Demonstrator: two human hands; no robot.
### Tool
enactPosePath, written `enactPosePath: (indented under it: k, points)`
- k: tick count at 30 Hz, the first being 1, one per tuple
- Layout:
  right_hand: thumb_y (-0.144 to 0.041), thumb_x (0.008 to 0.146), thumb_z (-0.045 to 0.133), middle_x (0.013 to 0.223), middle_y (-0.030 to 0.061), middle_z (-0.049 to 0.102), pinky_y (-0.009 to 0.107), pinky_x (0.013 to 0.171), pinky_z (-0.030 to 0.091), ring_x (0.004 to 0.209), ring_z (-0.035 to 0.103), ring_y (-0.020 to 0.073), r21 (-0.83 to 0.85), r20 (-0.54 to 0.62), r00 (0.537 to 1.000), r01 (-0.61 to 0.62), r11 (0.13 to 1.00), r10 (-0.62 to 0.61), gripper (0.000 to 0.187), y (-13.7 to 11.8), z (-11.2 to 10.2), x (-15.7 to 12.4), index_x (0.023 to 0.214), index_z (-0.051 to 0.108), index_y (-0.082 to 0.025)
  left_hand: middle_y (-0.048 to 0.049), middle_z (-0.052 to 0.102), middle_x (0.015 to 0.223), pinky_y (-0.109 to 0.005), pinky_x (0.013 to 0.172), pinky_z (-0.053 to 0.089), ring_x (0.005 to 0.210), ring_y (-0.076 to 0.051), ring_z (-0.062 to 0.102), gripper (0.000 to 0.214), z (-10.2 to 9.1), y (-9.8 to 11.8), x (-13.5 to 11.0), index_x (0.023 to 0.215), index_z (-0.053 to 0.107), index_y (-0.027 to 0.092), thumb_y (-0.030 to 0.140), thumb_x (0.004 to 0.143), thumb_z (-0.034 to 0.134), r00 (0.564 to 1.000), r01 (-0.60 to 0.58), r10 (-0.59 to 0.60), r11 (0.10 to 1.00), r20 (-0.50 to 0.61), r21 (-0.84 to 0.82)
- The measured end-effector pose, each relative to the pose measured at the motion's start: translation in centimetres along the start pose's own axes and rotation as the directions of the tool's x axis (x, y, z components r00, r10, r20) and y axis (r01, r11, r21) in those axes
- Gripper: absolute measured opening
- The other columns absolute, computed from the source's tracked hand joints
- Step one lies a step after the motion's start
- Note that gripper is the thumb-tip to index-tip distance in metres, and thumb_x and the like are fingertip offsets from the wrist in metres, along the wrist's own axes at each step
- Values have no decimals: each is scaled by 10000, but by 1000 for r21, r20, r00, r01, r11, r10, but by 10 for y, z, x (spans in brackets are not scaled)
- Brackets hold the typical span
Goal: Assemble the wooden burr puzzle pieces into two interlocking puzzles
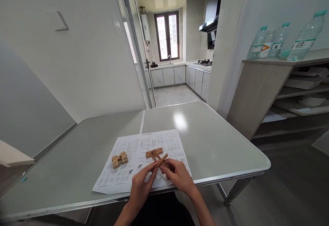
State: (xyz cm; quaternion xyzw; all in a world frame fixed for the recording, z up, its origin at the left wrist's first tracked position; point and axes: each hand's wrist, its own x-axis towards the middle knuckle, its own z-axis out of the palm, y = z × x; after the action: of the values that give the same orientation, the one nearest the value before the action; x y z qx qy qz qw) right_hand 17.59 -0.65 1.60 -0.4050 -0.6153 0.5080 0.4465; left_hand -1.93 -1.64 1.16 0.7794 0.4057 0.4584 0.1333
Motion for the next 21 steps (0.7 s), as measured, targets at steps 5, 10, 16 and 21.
enactPosePath:
  k: [5,10,16,21]
  points:
    - [-593,944,599,784,23,687,277,609,482,613,579,151,3,-7,1000,-11,1000,11,409,1,1,1,944,706,-199,-27,754,1220,-376,952,623,1099,-255,735,285,-2,1,4,1294,662,299,274,1019,595,998,47,-45,998,44,-42]
    - [-617,935,598,786,21,675,277,601,479,610,587,152,32,-33,999,-3,999,4,431,1,1,1,930,695,-197,-42,735,1263,-379,985,596,1127,-256,717,311,-8,5,5,1328,644,301,313,1021,591,993,55,-53,998,102,-25]
    - [-654,915,610,794,26,687,275,593,468,589,576,144,95,-142,989,-33,995,46,465,3,3,2,918,679,-194,-87,734,1144,-387,832,590,922,-241,707,258,-26,4,19,1243,628,238,362,1048,515,985,172,-171,982,-27,78]
    - [-662,896,634,801,40,695,283,587,466,582,574,148,118,-183,982,-35,992,56,470,5,5,3,925,681,-195,-90,673,1118,-435,871,546,1000,-284,649,261,-33,-22,42,1209,639,236,368,1025,509,979,154,-185,948,90,280]
